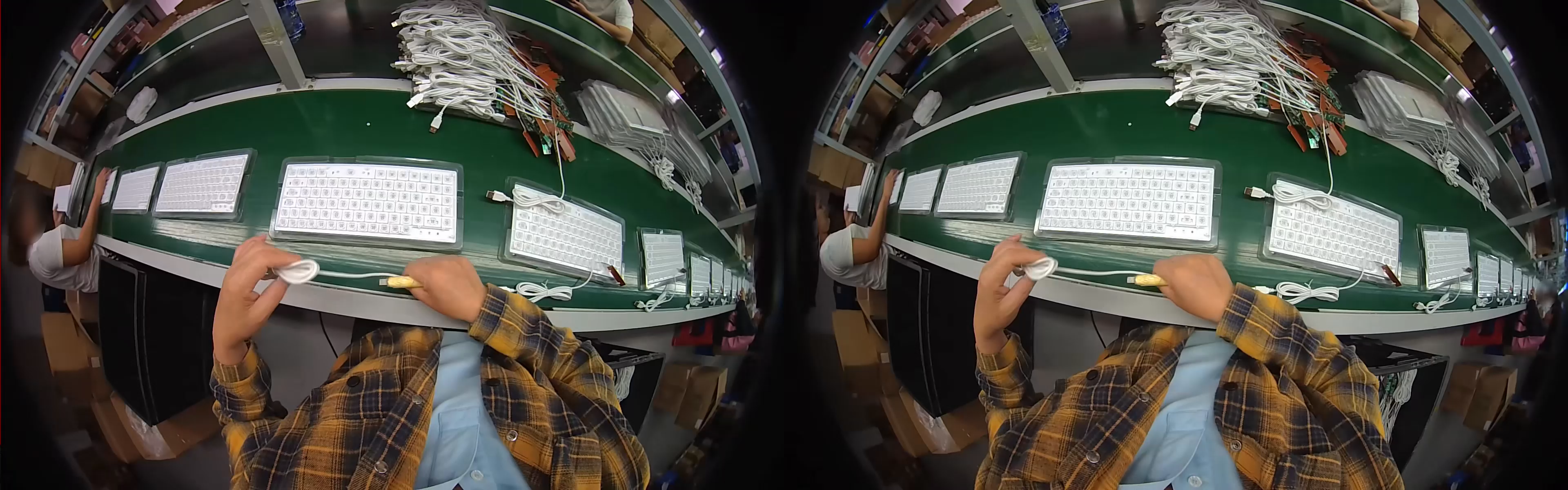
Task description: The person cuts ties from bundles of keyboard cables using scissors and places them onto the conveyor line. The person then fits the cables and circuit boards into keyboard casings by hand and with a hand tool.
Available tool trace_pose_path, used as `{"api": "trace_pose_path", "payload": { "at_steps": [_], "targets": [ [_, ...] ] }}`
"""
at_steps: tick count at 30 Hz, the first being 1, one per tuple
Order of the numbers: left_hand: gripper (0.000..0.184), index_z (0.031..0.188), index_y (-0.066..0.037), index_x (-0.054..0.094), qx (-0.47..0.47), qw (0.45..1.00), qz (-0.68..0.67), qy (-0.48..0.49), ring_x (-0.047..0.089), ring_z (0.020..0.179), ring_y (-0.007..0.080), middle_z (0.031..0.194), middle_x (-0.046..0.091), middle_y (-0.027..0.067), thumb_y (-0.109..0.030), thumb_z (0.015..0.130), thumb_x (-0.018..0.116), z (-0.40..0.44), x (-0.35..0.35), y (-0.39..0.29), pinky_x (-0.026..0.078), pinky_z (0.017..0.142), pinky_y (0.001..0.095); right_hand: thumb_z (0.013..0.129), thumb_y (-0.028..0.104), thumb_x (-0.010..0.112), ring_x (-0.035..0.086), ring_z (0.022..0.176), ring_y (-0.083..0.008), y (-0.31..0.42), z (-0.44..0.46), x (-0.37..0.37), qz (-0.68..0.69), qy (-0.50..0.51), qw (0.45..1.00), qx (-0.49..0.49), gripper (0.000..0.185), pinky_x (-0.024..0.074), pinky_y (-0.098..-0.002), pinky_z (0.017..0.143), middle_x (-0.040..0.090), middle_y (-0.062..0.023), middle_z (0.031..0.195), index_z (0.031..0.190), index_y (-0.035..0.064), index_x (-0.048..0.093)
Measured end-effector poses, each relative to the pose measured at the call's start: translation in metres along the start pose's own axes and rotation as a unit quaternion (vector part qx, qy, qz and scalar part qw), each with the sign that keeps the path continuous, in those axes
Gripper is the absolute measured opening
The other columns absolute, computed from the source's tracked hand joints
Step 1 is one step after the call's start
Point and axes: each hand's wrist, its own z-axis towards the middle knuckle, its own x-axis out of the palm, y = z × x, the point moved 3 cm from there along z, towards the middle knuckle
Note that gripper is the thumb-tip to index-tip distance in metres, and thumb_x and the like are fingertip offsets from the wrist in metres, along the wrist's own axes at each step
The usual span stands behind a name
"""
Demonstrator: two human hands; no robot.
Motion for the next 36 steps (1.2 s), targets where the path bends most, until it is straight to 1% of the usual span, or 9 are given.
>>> {"api": "trace_pose_path", "payload": {
  "at_steps": [4, 5, 8, 11, 12, 14, 19, 29, 36],
  "targets": [
    [0.046, 0.119, -0.010, 0.063, -0.143, 0.916, 0.372, 0.045, 0.054, 0.109, 0.0229, 0.119, 0.058, 0.0065, -0.004, 0.074, 0.071, -0.002, -0.004, 0.034, 0.025, 0.114, 0.0520, 0.086, 0.024, 0.066, 0.062, 0.072, -0.0251, -0.005, 0.006, -0.015, 0.006, -0.027, 0.999, 0.047, 0.016, 0.0485, -0.0375, 0.063, 0.064, -0.0048, 0.083, 0.089, 0.0080, 0.065],
    [0.046, 0.120, -0.008, 0.062, -0.103, 0.914, 0.392, 0.029, 0.054, 0.111, 0.0238, 0.116, 0.059, 0.0055, -0.003, 0.075, 0.069, 0.003, 0.009, 0.028, 0.027, 0.113, 0.0480, 0.086, 0.024, 0.066, 0.062, 0.072, -0.0251, -0.008, 0.009, -0.016, 0.006, -0.026, 0.999, 0.046, 0.016, 0.0485, -0.0375, 0.063, 0.064, -0.0048, 0.083, 0.089, 0.0080, 0.065],
    [0.042, 0.123, -0.007, 0.061, 0.051, 0.981, 0.185, 0.035, 0.054, 0.112, 0.0252, 0.123, 0.060, 0.0063, -0.009, 0.081, 0.067, 0.028, 0.064, 0.018, 0.034, 0.107, 0.0457, 0.085, 0.023, 0.068, 0.060, 0.067, -0.0247, -0.020, 0.017, -0.027, 0.107, -0.082, 0.991, 0.015, 0.018, 0.0478, -0.0353, 0.062, 0.066, -0.0063, 0.080, 0.081, 0.0063, 0.064],
    [0.026, 0.113, -0.005, 0.065, -0.063, 0.993, -0.096, 0.018, 0.061, 0.091, 0.0221, 0.104, 0.068, 0.0089, -0.009, 0.088, 0.062, 0.050, 0.105, 0.022, 0.038, 0.096, 0.0387, 0.085, 0.024, 0.068, 0.060, 0.065, -0.0258, -0.032, 0.029, -0.030, 0.130, -0.083, 0.987, 0.042, 0.019, 0.0481, -0.0354, 0.062, 0.065, -0.0072, 0.078, 0.080, 0.0059, 0.063],
    [0.026, 0.113, -0.005, 0.065, -0.062, 0.993, -0.097, 0.021, 0.061, 0.091, 0.0221, 0.104, 0.068, 0.0089, -0.009, 0.088, 0.062, 0.055, 0.110, 0.020, 0.038, 0.096, 0.0387, 0.085, 0.025, 0.068, 0.060, 0.066, -0.0270, -0.037, 0.034, -0.028, 0.122, -0.065, 0.987, 0.077, 0.020, 0.0485, -0.0362, 0.063, 0.065, -0.0076, 0.078, 0.081, 0.0061, 0.062],
    [0.011, 0.095, -0.005, 0.067, -0.193, 0.967, -0.158, -0.054, 0.058, 0.079, 0.0209, 0.085, 0.067, 0.0071, -0.011, 0.087, 0.063, 0.069, 0.110, 0.030, 0.039, 0.089, 0.0370, 0.085, 0.026, 0.067, 0.061, 0.067, -0.0294, -0.046, 0.041, -0.023, 0.109, -0.031, 0.983, 0.147, 0.021, 0.0494, -0.0378, 0.064, 0.063, -0.0085, 0.077, 0.084, 0.0063, 0.061],
    [0.007, 0.081, -0.007, 0.064, -0.104, 0.983, 0.116, -0.098, 0.054, 0.073, 0.0215, 0.073, 0.061, 0.0039, -0.013, 0.085, 0.066, 0.092, 0.119, 0.043, 0.038, 0.082, 0.0356, 0.084, 0.028, 0.068, 0.062, 0.068, -0.0298, -0.048, 0.052, -0.014, 0.035, -0.083, 0.975, 0.201, 0.022, 0.0500, -0.0384, 0.065, 0.065, -0.0093, 0.081, 0.083, 0.0068, 0.061],
    [0.011, 0.075, -0.009, 0.062, -0.082, 0.975, 0.190, -0.085, 0.053, 0.073, 0.0230, 0.070, 0.060, 0.0045, -0.014, 0.081, 0.069, 0.104, 0.116, 0.050, 0.036, 0.079, 0.0357, 0.088, 0.032, 0.065, 0.063, 0.069, -0.0280, -0.045, 0.060, -0.014, -0.051, -0.159, 0.976, 0.138, 0.023, 0.0505, -0.0381, 0.063, 0.067, -0.0058, 0.083, 0.087, 0.0091, 0.064],
    [0.010, 0.074, -0.009, 0.062, -0.085, 0.980, 0.175, -0.051, 0.053, 0.073, 0.0233, 0.070, 0.060, 0.0050, -0.013, 0.080, 0.069, 0.108, 0.108, 0.053, 0.036, 0.079, 0.0358, 0.092, 0.031, 0.060, 0.063, 0.066, -0.0263, -0.036, 0.061, -0.041, -0.057, -0.128, 0.989, 0.047, 0.021, 0.0499, -0.0355, 0.060, 0.066, -0.0036, 0.080, 0.099, 0.0130, 0.069]
  ]
}}
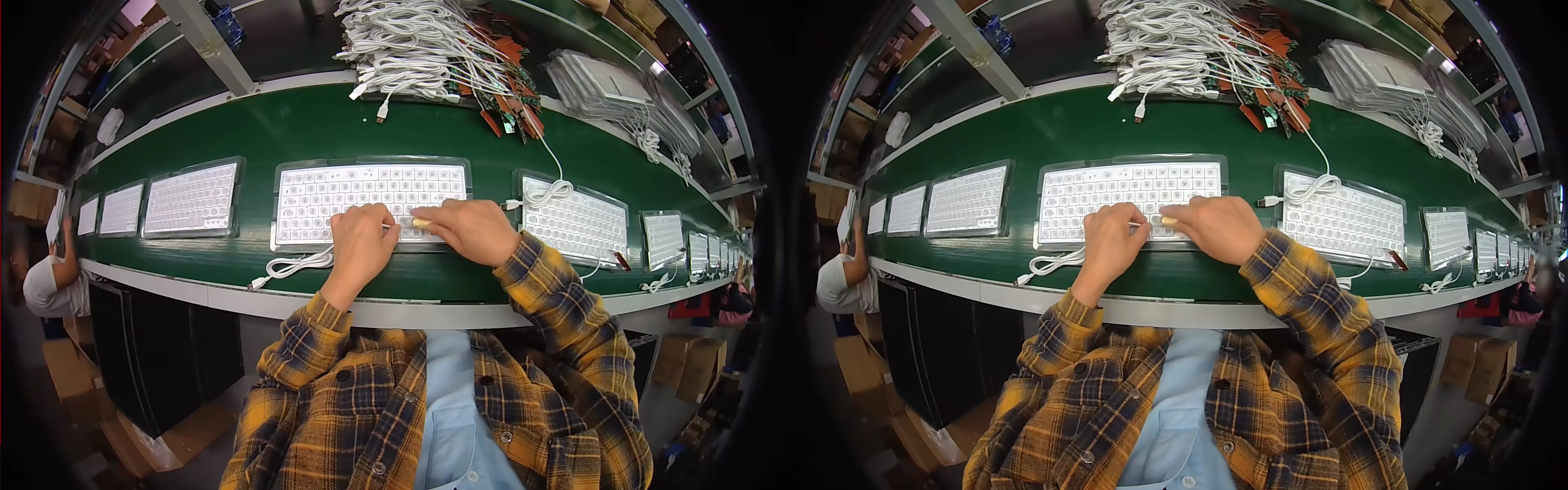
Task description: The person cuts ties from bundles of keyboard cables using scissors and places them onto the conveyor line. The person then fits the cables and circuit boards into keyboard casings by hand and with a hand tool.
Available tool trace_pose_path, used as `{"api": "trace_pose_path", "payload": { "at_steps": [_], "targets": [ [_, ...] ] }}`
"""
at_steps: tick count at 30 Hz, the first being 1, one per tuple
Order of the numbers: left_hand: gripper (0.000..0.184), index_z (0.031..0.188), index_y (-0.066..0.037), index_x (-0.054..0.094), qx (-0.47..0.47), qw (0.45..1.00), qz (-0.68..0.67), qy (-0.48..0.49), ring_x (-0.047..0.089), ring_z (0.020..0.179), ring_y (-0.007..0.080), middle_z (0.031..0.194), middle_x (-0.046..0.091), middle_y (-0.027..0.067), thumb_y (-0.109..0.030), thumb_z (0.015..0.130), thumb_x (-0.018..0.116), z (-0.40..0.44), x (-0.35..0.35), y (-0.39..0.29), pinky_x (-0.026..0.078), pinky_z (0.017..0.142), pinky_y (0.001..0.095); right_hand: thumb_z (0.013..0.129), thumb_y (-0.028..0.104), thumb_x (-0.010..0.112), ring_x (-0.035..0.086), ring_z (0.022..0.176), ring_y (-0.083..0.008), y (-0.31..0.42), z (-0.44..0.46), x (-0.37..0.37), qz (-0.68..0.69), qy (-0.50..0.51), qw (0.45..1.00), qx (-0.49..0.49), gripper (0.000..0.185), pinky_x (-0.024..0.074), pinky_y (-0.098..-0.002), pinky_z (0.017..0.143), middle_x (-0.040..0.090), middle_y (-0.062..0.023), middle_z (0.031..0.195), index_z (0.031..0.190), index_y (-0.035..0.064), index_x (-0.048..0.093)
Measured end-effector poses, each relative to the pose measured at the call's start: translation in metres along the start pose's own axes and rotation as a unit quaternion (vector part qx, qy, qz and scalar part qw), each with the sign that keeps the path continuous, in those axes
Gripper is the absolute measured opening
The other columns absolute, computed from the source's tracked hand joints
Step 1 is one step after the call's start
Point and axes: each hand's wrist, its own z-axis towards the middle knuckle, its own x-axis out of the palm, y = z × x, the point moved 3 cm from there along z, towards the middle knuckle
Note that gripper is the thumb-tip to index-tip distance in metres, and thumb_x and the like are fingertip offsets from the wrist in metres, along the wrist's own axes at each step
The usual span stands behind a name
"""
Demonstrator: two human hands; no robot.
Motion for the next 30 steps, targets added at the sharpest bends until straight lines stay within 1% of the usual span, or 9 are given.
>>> {"api": "trace_pose_path", "payload": {
  "at_steps": [3, 9, 13, 14, 18, 19, 24, 28, 30],
  "targets": [
    [0.011, 0.074, -0.009, 0.061, 0.003, 1.000, -0.011, -0.004, 0.054, 0.073, 0.0237, 0.069, 0.060, 0.0047, -0.013, 0.079, 0.069, -0.001, -0.001, 0.000, 0.036, 0.079, 0.0354, 0.093, 0.027, 0.059, 0.061, 0.063, -0.0250, 0.008, 0.002, 0.005, -0.053, 0.092, 0.993, -0.045, 0.023, 0.0485, -0.0322, 0.057, 0.064, -0.0029, 0.079, 0.111, 0.0180, 0.070],
    [0.006, 0.082, -0.007, 0.064, 0.029, 0.999, -0.025, 0.000, 0.053, 0.076, 0.0239, 0.076, 0.060, 0.0063, -0.011, 0.080, 0.067, -0.008, -0.001, 0.005, 0.036, 0.079, 0.0362, 0.092, 0.030, 0.060, 0.061, 0.061, -0.0231, 0.024, 0.014, 0.006, -0.121, 0.115, 0.985, -0.041, 0.022, 0.0484, -0.0317, 0.055, 0.065, -0.0019, 0.078, 0.110, 0.0220, 0.072],
    [0.020, 0.100, 0.000, 0.065, 0.109, 0.991, -0.033, -0.073, 0.052, 0.079, 0.0243, 0.084, 0.060, 0.0103, -0.007, 0.081, 0.063, -0.041, 0.001, -0.007, 0.038, 0.087, 0.0389, 0.092, 0.030, 0.060, 0.060, 0.059, -0.0227, 0.037, 0.014, 0.009, -0.208, 0.079, 0.973, -0.054, 0.021, 0.0476, -0.0326, 0.054, 0.064, -0.0021, 0.074, 0.107, 0.0228, 0.074],
    [0.020, 0.100, 0.000, 0.065, 0.111, 0.991, -0.034, -0.072, 0.052, 0.079, 0.0243, 0.084, 0.060, 0.0103, -0.007, 0.081, 0.063, -0.045, 0.002, -0.009, 0.038, 0.087, 0.0389, 0.092, 0.030, 0.060, 0.060, 0.059, -0.0227, 0.035, 0.014, 0.011, -0.209, 0.079, 0.973, -0.051, 0.021, 0.0476, -0.0326, 0.054, 0.064, -0.0021, 0.074, 0.107, 0.0228, 0.074],
    [0.037, 0.116, 0.010, 0.060, 0.205, 0.963, 0.164, -0.067, 0.050, 0.081, 0.0250, 0.091, 0.058, 0.0144, -0.004, 0.082, 0.057, -0.054, 0.004, -0.016, 0.039, 0.098, 0.0426, 0.092, 0.030, 0.060, 0.060, 0.059, -0.0236, 0.006, 0.016, 0.019, 0.004, 0.071, 0.996, -0.050, 0.021, 0.0470, -0.0328, 0.053, 0.064, -0.0024, 0.075, 0.105, 0.0214, 0.074],
    [0.037, 0.116, 0.010, 0.060, 0.205, 0.962, 0.164, -0.069, 0.050, 0.081, 0.0250, 0.091, 0.058, 0.0144, -0.004, 0.082, 0.057, -0.052, 0.004, -0.014, 0.039, 0.098, 0.0426, 0.092, 0.030, 0.060, 0.060, 0.059, -0.0236, 0.008, 0.019, 0.018, 0.003, 0.070, 0.996, -0.052, 0.021, 0.0470, -0.0328, 0.053, 0.064, -0.0024, 0.075, 0.105, 0.0214, 0.074],
    [0.041, 0.118, 0.014, 0.058, 0.250, 0.950, 0.180, -0.048, 0.049, 0.082, 0.0259, 0.089, 0.057, 0.0156, -0.005, 0.082, 0.055, -0.049, 0.005, -0.008, 0.037, 0.104, 0.0455, 0.093, 0.030, 0.057, 0.064, 0.065, -0.0249, 0.022, 0.022, 0.014, -0.044, 0.106, 0.993, -0.024, 0.022, 0.0506, -0.0336, 0.058, 0.068, -0.0036, 0.079, 0.100, 0.0191, 0.074],
    [0.040, 0.117, 0.014, 0.059, 0.312, 0.917, 0.245, -0.037, 0.050, 0.083, 0.0262, 0.090, 0.055, 0.0155, -0.006, 0.082, 0.055, -0.046, 0.008, -0.008, 0.038, 0.103, 0.0462, 0.093, 0.031, 0.060, 0.064, 0.066, -0.0229, 0.056, 0.027, 0.010, -0.270, 0.142, 0.952, -0.026, 0.026, 0.0497, -0.0303, 0.058, 0.069, -0.0006, 0.085, 0.113, 0.0187, 0.071],
    [0.040, 0.117, 0.013, 0.059, 0.319, 0.916, 0.237, -0.046, 0.050, 0.084, 0.0262, 0.091, 0.055, 0.0156, -0.006, 0.082, 0.056, -0.048, 0.007, -0.008, 0.038, 0.102, 0.0460, 0.092, 0.032, 0.061, 0.065, 0.066, -0.0232, 0.051, 0.021, 0.014, -0.233, 0.109, 0.966, 0.000, 0.026, 0.0500, -0.0309, 0.058, 0.070, -0.0010, 0.086, 0.112, 0.0182, 0.071]
  ]
}}
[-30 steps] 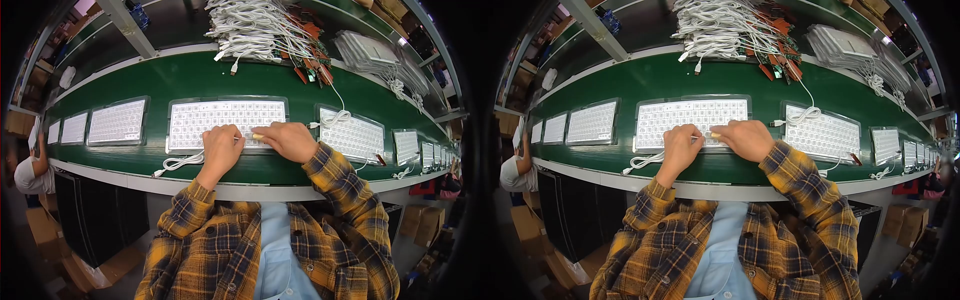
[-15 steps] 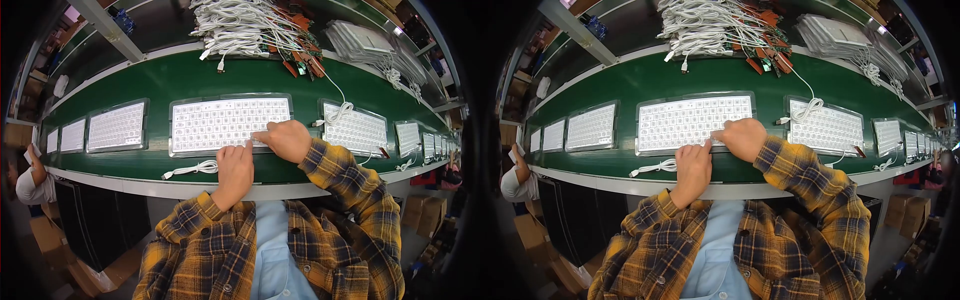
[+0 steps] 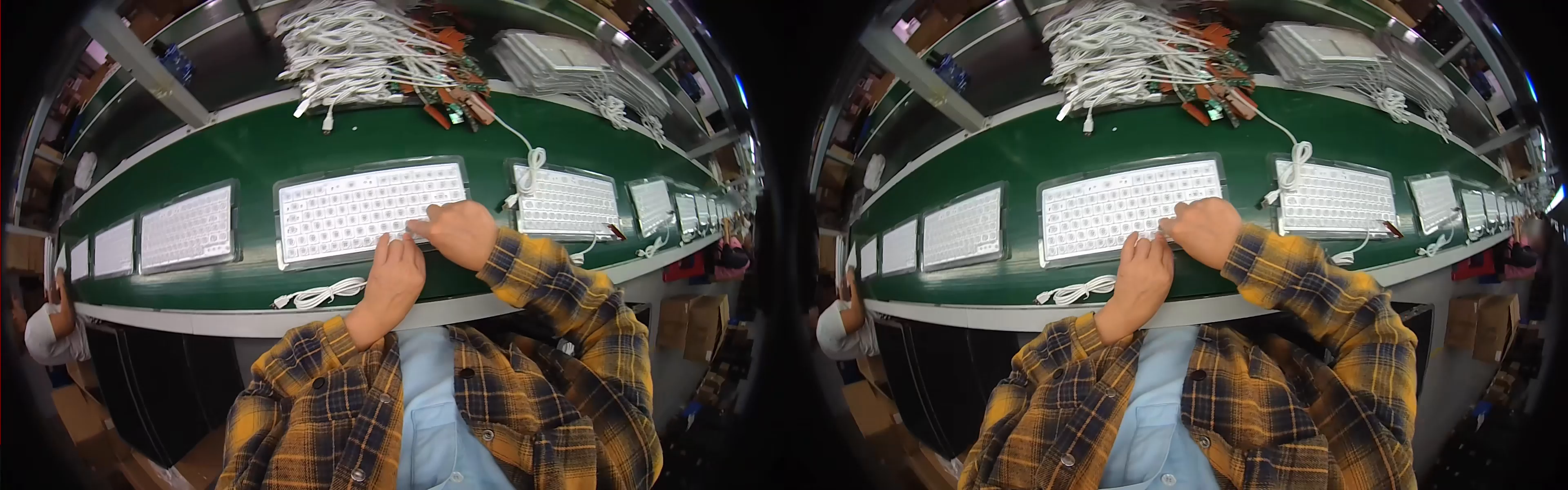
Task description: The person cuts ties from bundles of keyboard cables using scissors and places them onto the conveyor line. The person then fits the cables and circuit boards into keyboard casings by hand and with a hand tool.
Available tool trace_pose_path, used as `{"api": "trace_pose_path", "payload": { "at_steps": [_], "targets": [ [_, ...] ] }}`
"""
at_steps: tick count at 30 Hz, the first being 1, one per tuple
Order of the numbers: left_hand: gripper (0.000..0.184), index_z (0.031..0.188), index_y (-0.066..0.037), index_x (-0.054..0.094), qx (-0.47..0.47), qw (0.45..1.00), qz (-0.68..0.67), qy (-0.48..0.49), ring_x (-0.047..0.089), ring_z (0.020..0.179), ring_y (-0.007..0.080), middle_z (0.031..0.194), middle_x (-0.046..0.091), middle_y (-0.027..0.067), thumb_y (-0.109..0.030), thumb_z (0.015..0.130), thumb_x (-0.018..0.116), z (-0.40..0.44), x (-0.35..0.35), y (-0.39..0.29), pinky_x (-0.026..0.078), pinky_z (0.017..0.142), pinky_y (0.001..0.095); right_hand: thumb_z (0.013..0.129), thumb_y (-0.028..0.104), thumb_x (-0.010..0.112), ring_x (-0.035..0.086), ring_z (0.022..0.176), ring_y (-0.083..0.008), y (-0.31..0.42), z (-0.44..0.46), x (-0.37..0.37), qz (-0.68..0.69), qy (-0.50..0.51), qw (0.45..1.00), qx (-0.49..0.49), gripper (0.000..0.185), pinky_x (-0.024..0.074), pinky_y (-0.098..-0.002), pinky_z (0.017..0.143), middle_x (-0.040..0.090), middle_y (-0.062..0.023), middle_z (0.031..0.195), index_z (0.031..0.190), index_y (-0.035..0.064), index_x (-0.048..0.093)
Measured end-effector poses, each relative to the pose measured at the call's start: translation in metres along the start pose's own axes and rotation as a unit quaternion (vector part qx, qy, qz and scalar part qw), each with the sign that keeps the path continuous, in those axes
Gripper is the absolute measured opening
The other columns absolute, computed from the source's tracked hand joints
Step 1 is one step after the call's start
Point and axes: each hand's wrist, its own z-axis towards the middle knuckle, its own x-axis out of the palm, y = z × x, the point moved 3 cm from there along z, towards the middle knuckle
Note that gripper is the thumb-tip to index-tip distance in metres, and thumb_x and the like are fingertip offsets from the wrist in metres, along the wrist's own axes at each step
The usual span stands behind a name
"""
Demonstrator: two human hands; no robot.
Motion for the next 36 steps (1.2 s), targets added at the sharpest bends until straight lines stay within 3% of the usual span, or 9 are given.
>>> {"api": "trace_pose_path", "payload": {
  "at_steps": [3, 5, 8, 14, 19, 23, 28, 33, 36],
  "targets": [
    [0.039, 0.117, 0.011, 0.061, -0.004, 1.000, -0.002, -0.007, 0.050, 0.085, 0.0264, 0.094, 0.056, 0.0160, -0.009, 0.083, 0.059, -0.006, 0.000, 0.009, 0.038, 0.101, 0.0453, 0.090, 0.036, 0.065, 0.066, 0.068, -0.0239, -0.013, -0.009, 0.017, 0.149, -0.094, 0.983, 0.056, 0.029, 0.0512, -0.0325, 0.059, 0.070, -0.0022, 0.086, 0.111, 0.0168, 0.070],
    [0.039, 0.118, 0.009, 0.061, -0.007, 0.998, -0.050, -0.023, 0.050, 0.085, 0.0266, 0.096, 0.057, 0.0160, -0.010, 0.083, 0.059, -0.006, -0.005, 0.019, 0.038, 0.101, 0.0452, 0.085, 0.042, 0.070, 0.067, 0.069, -0.0261, -0.034, -0.019, 0.010, 0.184, -0.190, 0.943, 0.202, 0.036, 0.0524, -0.0362, 0.061, 0.070, -0.0048, 0.086, 0.109, 0.0157, 0.068],
    [0.040, 0.121, 0.005, 0.061, -0.052, 0.983, -0.175, -0.021, 0.051, 0.086, 0.0269, 0.102, 0.058, 0.0160, -0.012, 0.084, 0.061, -0.013, -0.018, 0.033, 0.038, 0.100, 0.0448, 0.085, 0.052, 0.067, 0.067, 0.073, -0.0328, -0.098, -0.051, -0.002, 0.140, -0.125, 0.836, 0.515, 0.049, 0.0531, -0.0411, 0.067, 0.071, -0.0103, 0.083, 0.105, 0.0084, 0.063],
    [0.039, 0.124, -0.002, 0.059, -0.031, 0.961, -0.271, -0.040, 0.053, 0.088, 0.0238, 0.106, 0.059, 0.0144, -0.016, 0.088, 0.063, -0.019, -0.035, 0.054, 0.041, 0.096, 0.0395, 0.084, 0.043, 0.069, 0.065, 0.069, -0.0309, -0.147, -0.081, 0.043, 0.103, -0.055, 0.823, 0.555, 0.042, 0.0518, -0.0405, 0.065, 0.068, -0.0116, 0.078, 0.096, 0.0038, 0.062],
    [0.035, 0.126, -0.002, 0.059, -0.200, 0.772, -0.602, 0.042, 0.055, 0.095, 0.0176, 0.110, 0.057, 0.0094, -0.016, 0.094, 0.059, -0.019, -0.035, 0.091, 0.044, 0.091, 0.0325, 0.086, 0.020, 0.067, 0.049, 0.061, -0.0149, -0.061, -0.026, -0.037, 0.374, -0.242, 0.797, 0.408, 0.020, 0.0424, -0.0282, 0.057, 0.057, -0.0056, 0.069, 0.084, 0.0013, 0.059],
    [0.030, 0.124, -0.002, 0.060, -0.349, 0.310, -0.881, -0.076, 0.057, 0.092, 0.0127, 0.111, 0.061, 0.0064, -0.015, 0.097, 0.055, -0.006, -0.038, 0.110, 0.046, 0.077, 0.0250, 0.080, 0.011, 0.072, 0.051, 0.058, -0.0143, 0.039, 0.023, -0.064, 0.392, -0.151, 0.898, 0.134, 0.020, 0.0422, -0.0265, 0.056, 0.067, -0.0055, 0.078, 0.098, 0.0045, 0.067],
    [0.028, 0.116, -0.002, 0.062, -0.309, 0.557, -0.761, 0.120, 0.056, 0.079, 0.0131, 0.102, 0.065, 0.0035, -0.022, 0.102, 0.049, -0.033, -0.068, 0.156, 0.046, 0.070, 0.0265, 0.076, 0.009, 0.072, 0.054, 0.058, -0.0169, 0.053, 0.063, -0.083, 0.388, -0.130, 0.907, 0.098, 0.019, 0.0439, -0.0274, 0.058, 0.069, -0.0057, 0.084, 0.095, 0.0064, 0.069],
    [0.026, 0.115, -0.005, 0.065, -0.204, 0.712, -0.625, 0.248, 0.055, 0.073, 0.0128, 0.095, 0.067, 0.0025, -0.021, 0.101, 0.050, -0.088, -0.131, 0.198, 0.044, 0.066, 0.0275, 0.074, 0.018, 0.071, 0.060, 0.061, -0.0251, 0.089, 0.099, -0.053, 0.272, -0.102, 0.956, -0.038, 0.018, 0.0464, -0.0329, 0.055, 0.068, -0.0049, 0.080, 0.089, 0.0103, 0.066],
    [0.022, 0.113, -0.005, 0.067, -0.221, 0.792, -0.532, 0.204, 0.055, 0.072, 0.0154, 0.093, 0.067, 0.0041, -0.016, 0.098, 0.055, -0.134, -0.154, 0.243, 0.043, 0.065, 0.0271, 0.074, 0.017, 0.070, 0.060, 0.063, -0.0257, 0.107, 0.123, -0.044, 0.218, -0.119, 0.967, -0.058, 0.016, 0.0470, -0.0337, 0.057, 0.067, -0.0042, 0.080, 0.087, 0.0100, 0.064]
  ]
}}
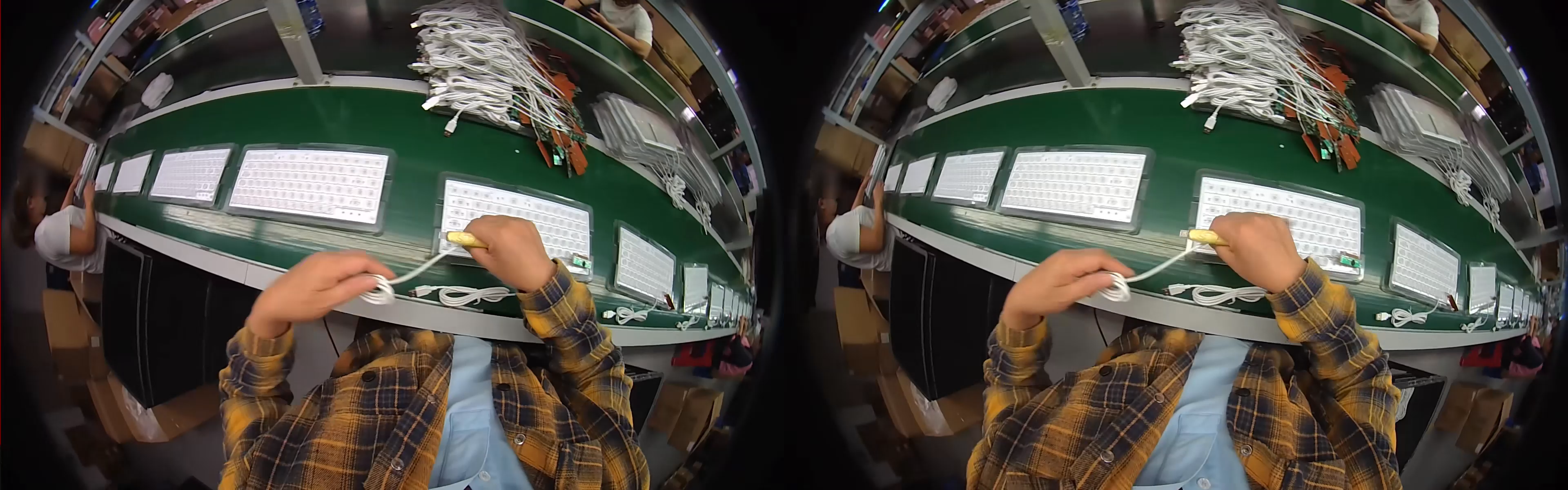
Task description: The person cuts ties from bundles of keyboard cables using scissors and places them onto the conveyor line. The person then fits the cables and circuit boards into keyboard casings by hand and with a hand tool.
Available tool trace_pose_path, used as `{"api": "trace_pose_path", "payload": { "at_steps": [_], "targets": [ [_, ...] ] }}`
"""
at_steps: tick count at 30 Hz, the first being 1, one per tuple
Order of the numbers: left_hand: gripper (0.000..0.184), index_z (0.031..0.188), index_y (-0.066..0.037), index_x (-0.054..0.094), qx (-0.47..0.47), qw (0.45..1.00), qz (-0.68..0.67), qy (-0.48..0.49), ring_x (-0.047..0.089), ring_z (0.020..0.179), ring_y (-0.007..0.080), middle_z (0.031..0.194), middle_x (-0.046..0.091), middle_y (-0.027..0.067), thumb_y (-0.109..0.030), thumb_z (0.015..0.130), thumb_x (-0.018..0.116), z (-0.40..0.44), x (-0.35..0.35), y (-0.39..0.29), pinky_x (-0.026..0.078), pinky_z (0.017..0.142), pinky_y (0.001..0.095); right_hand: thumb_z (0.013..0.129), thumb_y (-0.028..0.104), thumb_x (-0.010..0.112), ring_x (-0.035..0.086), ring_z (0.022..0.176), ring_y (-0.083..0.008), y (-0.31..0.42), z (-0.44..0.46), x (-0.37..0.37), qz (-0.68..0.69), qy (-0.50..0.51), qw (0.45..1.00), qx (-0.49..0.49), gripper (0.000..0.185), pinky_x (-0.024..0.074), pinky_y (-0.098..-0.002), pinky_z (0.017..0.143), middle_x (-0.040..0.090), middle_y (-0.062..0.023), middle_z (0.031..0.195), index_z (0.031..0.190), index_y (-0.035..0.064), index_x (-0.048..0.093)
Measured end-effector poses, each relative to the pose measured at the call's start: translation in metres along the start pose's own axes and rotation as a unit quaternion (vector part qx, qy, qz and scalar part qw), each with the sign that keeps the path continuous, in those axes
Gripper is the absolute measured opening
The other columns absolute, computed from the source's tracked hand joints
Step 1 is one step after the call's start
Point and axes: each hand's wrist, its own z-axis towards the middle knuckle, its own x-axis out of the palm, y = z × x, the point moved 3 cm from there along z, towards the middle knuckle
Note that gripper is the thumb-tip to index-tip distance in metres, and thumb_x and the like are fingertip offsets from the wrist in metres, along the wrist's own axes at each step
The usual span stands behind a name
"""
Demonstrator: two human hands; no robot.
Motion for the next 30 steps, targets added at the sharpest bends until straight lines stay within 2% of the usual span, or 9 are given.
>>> {"api": "trace_pose_path", "payload": {
  "at_steps": [5, 7, 9, 12, 13, 15, 17, 22, 30],
  "targets": [
    [0.020, 0.107, -0.004, 0.070, -0.074, 0.965, 0.208, -0.142, 0.059, 0.076, 0.0209, 0.092, 0.067, 0.0059, -0.011, 0.091, 0.061, -0.066, -0.069, 0.062, 0.047, 0.077, 0.0327, 0.078, 0.018, 0.068, 0.061, 0.068, -0.0263, 0.039, 0.040, 0.047, -0.031, 0.033, 0.999, -0.015, 0.012, 0.0485, -0.0365, 0.062, 0.064, -0.0041, 0.080, 0.082, 0.0086, 0.061],
    [0.022, 0.107, -0.004, 0.070, -0.142, 0.833, 0.482, -0.231, 0.060, 0.086, 0.0242, 0.095, 0.066, 0.0073, -0.008, 0.087, 0.062, -0.082, -0.084, 0.078, 0.043, 0.097, 0.0436, 0.084, 0.019, 0.068, 0.059, 0.068, -0.0253, 0.064, 0.060, 0.075, 0.082, 0.068, 0.993, -0.047, 0.014, 0.0467, -0.0348, 0.061, 0.065, -0.0047, 0.088, 0.084, 0.0066, 0.062],
    [0.023, 0.108, -0.005, 0.070, -0.116, 0.735, 0.586, -0.320, 0.058, 0.097, 0.0268, 0.101, 0.066, 0.0070, -0.006, 0.086, 0.061, -0.077, -0.081, 0.088, 0.036, 0.102, 0.0430, 0.084, 0.020, 0.068, 0.059, 0.068, -0.0258, 0.077, 0.077, 0.095, 0.124, 0.071, 0.989, -0.036, 0.015, 0.0468, -0.0349, 0.062, 0.066, -0.0053, 0.087, 0.084, 0.0061, 0.061],
    [0.027, 0.114, -0.005, 0.067, 0.032, 0.918, 0.284, -0.276, 0.058, 0.102, 0.0255, 0.105, 0.066, 0.0087, -0.006, 0.088, 0.060, -0.051, -0.065, 0.106, 0.037, 0.106, 0.0470, 0.087, 0.022, 0.068, 0.059, 0.068, -0.0272, 0.089, 0.098, 0.117, 0.240, 0.079, 0.967, 0.002, 0.019, 0.0471, -0.0353, 0.062, 0.066, -0.0069, 0.085, 0.085, 0.0047, 0.061],
    [0.025, 0.113, -0.004, 0.067, 0.017, 0.949, 0.183, -0.258, 0.059, 0.098, 0.0246, 0.102, 0.067, 0.0088, -0.007, 0.088, 0.060, -0.044, -0.056, 0.113, 0.040, 0.101, 0.0422, 0.087, 0.022, 0.068, 0.059, 0.068, -0.0272, 0.090, 0.104, 0.118, 0.242, 0.081, 0.967, 0.002, 0.019, 0.0471, -0.0353, 0.062, 0.066, -0.0069, 0.085, 0.085, 0.0047, 0.061],
    [0.024, 0.111, -0.003, 0.067, 0.003, 0.969, 0.078, -0.236, 0.060, 0.093, 0.0236, 0.098, 0.068, 0.0088, -0.008, 0.088, 0.061, -0.033, -0.046, 0.117, 0.043, 0.096, 0.0374, 0.087, 0.023, 0.067, 0.061, 0.070, -0.0291, 0.082, 0.113, 0.109, 0.247, 0.077, 0.964, 0.067, 0.018, 0.0488, -0.0376, 0.065, 0.067, -0.0083, 0.084, 0.085, 0.0059, 0.060],
    [0.017, 0.102, -0.002, 0.066, -0.127, 0.955, -0.105, -0.247, 0.061, 0.081, 0.0222, 0.088, 0.069, 0.0073, -0.011, 0.087, 0.065, -0.023, -0.043, 0.126, 0.044, 0.085, 0.0327, 0.088, 0.024, 0.066, 0.062, 0.071, -0.0310, 0.073, 0.116, 0.102, 0.248, 0.074, 0.957, 0.135, 0.018, 0.0506, -0.0400, 0.068, 0.067, -0.0098, 0.083, 0.086, 0.0072, 0.059],
    [0.010, 0.088, -0.004, 0.064, -0.098, 0.925, 0.120, -0.347, 0.058, 0.071, 0.0210, 0.077, 0.066, 0.0048, -0.012, 0.084, 0.069, 0.006, -0.063, 0.135, 0.042, 0.080, 0.0343, 0.087, 0.025, 0.067, 0.064, 0.072, -0.0319, 0.074, 0.129, 0.107, 0.125, 0.074, 0.973, 0.180, 0.019, 0.0510, -0.0410, 0.067, 0.067, -0.0105, 0.081, 0.088, 0.0074, 0.058],
    [0.011, 0.079, -0.008, 0.061, -0.035, 0.880, 0.299, -0.367, 0.054, 0.067, 0.0221, 0.071, 0.061, 0.0042, -0.013, 0.082, 0.071, 0.014, -0.072, 0.145, 0.039, 0.077, 0.0340, 0.087, 0.027, 0.067, 0.063, 0.069, -0.0310, 0.083, 0.138, 0.119, 0.055, 0.037, 0.984, 0.163, 0.022, 0.0501, -0.0404, 0.064, 0.066, -0.0096, 0.080, 0.091, 0.0075, 0.059]
  ]
}}
